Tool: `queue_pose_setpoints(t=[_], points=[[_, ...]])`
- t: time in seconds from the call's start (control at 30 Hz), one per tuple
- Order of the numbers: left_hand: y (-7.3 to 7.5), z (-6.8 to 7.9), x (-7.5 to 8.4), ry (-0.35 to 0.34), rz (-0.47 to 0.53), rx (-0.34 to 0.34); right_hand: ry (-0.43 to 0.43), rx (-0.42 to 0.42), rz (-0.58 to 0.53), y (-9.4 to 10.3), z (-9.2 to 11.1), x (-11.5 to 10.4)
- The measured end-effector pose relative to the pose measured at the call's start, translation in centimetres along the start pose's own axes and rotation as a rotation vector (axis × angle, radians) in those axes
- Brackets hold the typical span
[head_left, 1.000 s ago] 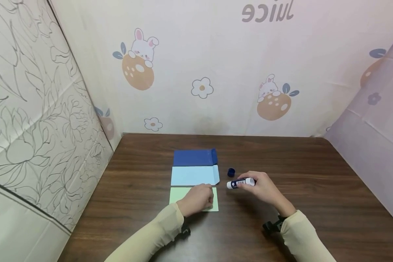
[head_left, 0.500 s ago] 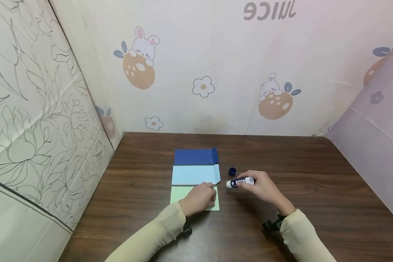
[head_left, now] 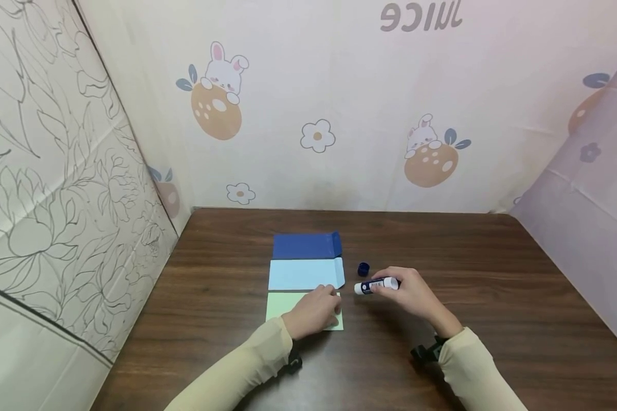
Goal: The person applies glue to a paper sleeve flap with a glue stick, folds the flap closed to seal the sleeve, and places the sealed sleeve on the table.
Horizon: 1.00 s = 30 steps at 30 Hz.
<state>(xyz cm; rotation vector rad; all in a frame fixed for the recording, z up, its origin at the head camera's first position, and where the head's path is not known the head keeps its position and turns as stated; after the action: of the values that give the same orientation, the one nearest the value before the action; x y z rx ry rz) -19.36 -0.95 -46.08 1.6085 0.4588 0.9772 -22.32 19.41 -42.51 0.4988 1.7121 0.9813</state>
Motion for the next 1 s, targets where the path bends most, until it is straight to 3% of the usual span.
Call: queue_pose_setpoints(t=[0.27, 0.53, 0.8, 1.0], points=[[-0.1, -0.3, -1.0, -0.03, 0.003, 0.014, -0.006, -0.008, 0.0, 0.0, 0.3, 0.1], [2.0, -0.2, -2.4, 0.041, 0.057, 0.054, -0.022, -0.018, 0.009, 0.1, 0.2, 0.0], [3.2, -0.7, -4.2, 0.095, 0.103, 0.124, -0.02, -0.027, -0.005, 0.1, 0.3, 0.2], [3.5, -1.1, -5.8, 0.174, 0.171, 0.134, -0.012, -0.02, 0.0, 0.1, 0.3, 0.3]])
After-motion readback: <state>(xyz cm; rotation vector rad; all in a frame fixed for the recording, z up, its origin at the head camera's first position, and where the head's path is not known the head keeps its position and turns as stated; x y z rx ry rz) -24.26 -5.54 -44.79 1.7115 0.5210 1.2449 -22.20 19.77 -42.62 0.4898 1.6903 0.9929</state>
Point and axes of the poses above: each hand's wrist, its own z-axis away from the middle knuckle, its own y-axis out of the back of the hand, x = y × z, the point moved 4 cm from there along -z, towards the middle knuckle, and after that the axes turned 8 degrees about z, right-handed, at the moved point
